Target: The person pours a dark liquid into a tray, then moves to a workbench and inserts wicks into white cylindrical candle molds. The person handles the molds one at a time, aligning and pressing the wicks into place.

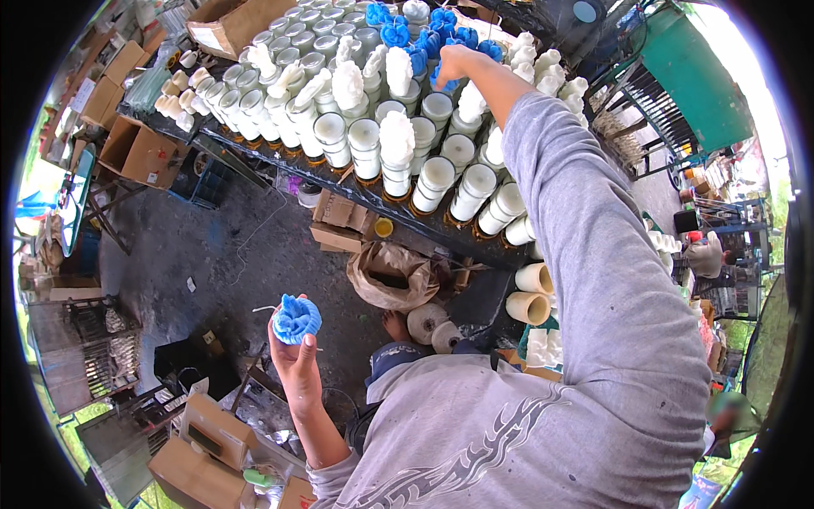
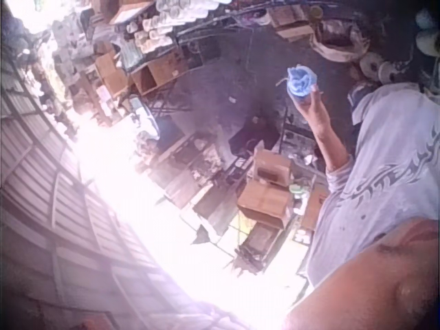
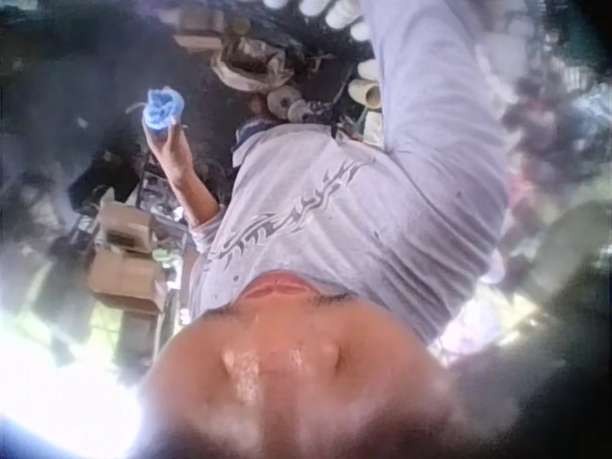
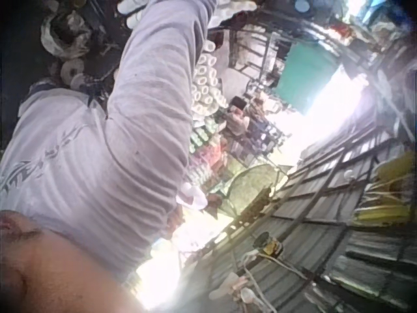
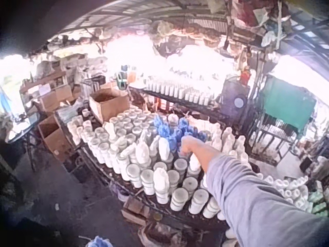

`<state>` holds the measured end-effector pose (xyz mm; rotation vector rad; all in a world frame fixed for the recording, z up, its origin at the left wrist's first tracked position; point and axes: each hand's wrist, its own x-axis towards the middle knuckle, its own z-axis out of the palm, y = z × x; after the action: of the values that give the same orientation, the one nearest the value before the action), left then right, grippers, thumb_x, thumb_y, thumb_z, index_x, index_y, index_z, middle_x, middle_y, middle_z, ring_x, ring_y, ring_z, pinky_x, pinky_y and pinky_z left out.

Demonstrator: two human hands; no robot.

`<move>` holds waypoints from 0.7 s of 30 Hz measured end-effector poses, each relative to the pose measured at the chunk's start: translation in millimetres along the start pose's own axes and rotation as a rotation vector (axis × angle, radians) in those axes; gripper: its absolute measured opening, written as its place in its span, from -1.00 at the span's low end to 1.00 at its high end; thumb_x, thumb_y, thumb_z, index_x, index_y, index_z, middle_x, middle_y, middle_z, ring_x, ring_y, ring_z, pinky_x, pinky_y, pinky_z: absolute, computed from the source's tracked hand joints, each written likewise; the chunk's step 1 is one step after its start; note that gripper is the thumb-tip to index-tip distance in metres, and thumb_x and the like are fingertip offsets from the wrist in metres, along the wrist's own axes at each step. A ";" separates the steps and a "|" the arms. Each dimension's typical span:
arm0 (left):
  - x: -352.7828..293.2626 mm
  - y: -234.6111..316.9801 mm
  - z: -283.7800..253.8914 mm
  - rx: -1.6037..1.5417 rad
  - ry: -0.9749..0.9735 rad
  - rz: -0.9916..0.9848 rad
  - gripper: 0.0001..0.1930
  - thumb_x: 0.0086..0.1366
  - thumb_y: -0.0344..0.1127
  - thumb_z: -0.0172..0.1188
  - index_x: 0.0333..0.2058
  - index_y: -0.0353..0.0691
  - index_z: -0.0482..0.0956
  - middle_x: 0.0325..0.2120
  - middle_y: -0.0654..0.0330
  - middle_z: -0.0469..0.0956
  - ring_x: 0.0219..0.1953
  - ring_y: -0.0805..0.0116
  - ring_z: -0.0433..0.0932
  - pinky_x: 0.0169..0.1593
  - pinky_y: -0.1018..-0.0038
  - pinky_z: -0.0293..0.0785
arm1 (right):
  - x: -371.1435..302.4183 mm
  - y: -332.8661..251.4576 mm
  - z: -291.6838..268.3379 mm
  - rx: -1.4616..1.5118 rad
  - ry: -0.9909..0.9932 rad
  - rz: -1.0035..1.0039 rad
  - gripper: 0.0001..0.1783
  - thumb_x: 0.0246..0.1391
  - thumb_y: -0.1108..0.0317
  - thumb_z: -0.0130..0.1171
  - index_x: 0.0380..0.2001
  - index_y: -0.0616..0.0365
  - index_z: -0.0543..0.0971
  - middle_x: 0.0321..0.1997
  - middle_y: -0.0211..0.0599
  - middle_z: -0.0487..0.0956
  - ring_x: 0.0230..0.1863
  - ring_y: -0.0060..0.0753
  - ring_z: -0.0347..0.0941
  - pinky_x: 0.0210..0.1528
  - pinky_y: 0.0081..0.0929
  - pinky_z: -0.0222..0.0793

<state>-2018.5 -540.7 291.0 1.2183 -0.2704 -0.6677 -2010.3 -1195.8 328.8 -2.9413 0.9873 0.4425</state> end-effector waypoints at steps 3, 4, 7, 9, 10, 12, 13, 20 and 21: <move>6.2 2.6 0.9 0.020 0.013 -0.022 -0.18 0.25 -0.31 0.57 0.39 -0.28 0.30 0.14 0.20 0.54 0.17 0.42 0.55 0.24 0.46 0.49 | 3.1 -2.8 -0.1 -0.009 0.011 0.017 -0.24 -0.31 -0.13 0.65 -0.18 0.33 0.76 -0.07 0.05 0.76 -0.03 0.06 0.71 0.05 -0.10 0.63; 9.8 6.5 6.8 0.041 -0.009 -0.015 -0.18 0.25 -0.33 0.56 0.39 -0.28 0.31 0.11 0.23 0.54 0.14 0.45 0.56 0.19 0.50 0.52 | 2.5 -9.4 -2.4 -0.032 0.001 0.019 -0.26 -0.28 -0.10 0.66 -0.12 0.27 0.77 -0.02 0.00 0.76 0.01 0.03 0.71 0.09 -0.11 0.63; 23.6 8.0 23.7 0.045 -0.086 -0.029 -0.18 0.22 -0.37 0.57 0.38 -0.28 0.32 0.13 0.23 0.53 0.11 0.46 0.59 0.13 0.54 0.58 | -3.1 -12.2 -6.0 -0.001 0.001 0.048 -0.35 -0.19 -0.01 0.64 -0.05 0.18 0.79 0.04 -0.04 0.76 0.08 0.00 0.70 0.14 -0.12 0.62; 28.1 9.7 44.9 0.039 -0.133 -0.044 -0.18 0.22 -0.38 0.58 0.38 -0.28 0.32 0.15 0.21 0.52 0.13 0.44 0.59 0.15 0.53 0.58 | -6.3 -10.5 -6.9 0.013 0.002 0.075 -0.37 -0.16 0.01 0.62 -0.04 0.16 0.79 0.05 -0.06 0.76 0.09 -0.01 0.70 0.15 -0.12 0.62; 31.2 5.8 52.5 0.029 -0.148 -0.042 -0.17 0.20 -0.38 0.59 0.38 -0.29 0.32 0.16 0.20 0.52 0.15 0.41 0.58 0.17 0.51 0.57 | -7.5 -9.8 -7.1 0.005 0.007 0.080 -0.39 -0.13 0.02 0.60 -0.03 0.16 0.79 0.06 -0.08 0.76 0.10 -0.01 0.69 0.16 -0.12 0.62; 32.8 2.4 70.1 -0.010 -0.183 -0.073 -0.17 0.20 -0.40 0.58 0.37 -0.30 0.31 0.16 0.18 0.51 0.18 0.38 0.57 0.26 0.44 0.52 | -8.0 -1.4 -1.9 0.021 0.061 0.043 -0.41 -0.18 0.03 0.59 -0.14 0.26 0.79 -0.06 0.04 0.76 0.00 0.05 0.71 0.08 -0.09 0.63; 31.7 -0.5 76.2 -0.024 -0.196 -0.084 -0.17 0.20 -0.41 0.58 0.37 -0.31 0.31 0.16 0.18 0.51 0.19 0.37 0.56 0.29 0.42 0.51 | -7.4 -3.2 0.1 0.028 0.086 0.015 -0.41 -0.21 0.03 0.58 -0.20 0.32 0.79 -0.12 0.10 0.77 -0.05 0.08 0.72 0.03 -0.08 0.64; 20.3 -19.6 92.6 0.016 -0.294 -0.113 -0.18 0.19 -0.51 0.57 0.36 -0.35 0.31 0.22 0.11 0.45 0.26 0.30 0.51 0.37 0.31 0.45 | -14.9 6.3 -3.2 0.015 0.111 0.008 -0.39 -0.11 -0.05 0.61 -0.10 0.20 0.78 -0.04 -0.08 0.77 0.02 -0.01 0.71 0.08 -0.10 0.64; 19.0 -21.1 92.4 0.013 -0.296 -0.123 -0.18 0.18 -0.51 0.57 0.36 -0.36 0.30 0.22 0.11 0.45 0.26 0.29 0.50 0.37 0.31 0.44 | -19.1 10.1 -4.7 0.012 0.106 0.023 -0.38 -0.08 -0.05 0.61 -0.04 0.16 0.78 0.02 -0.12 0.77 0.06 -0.04 0.71 0.11 -0.10 0.64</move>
<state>-2059.8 -627.6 300.1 1.1539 -0.4486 -0.9566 -2029.6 -1193.1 339.2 -2.9729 1.0319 0.2834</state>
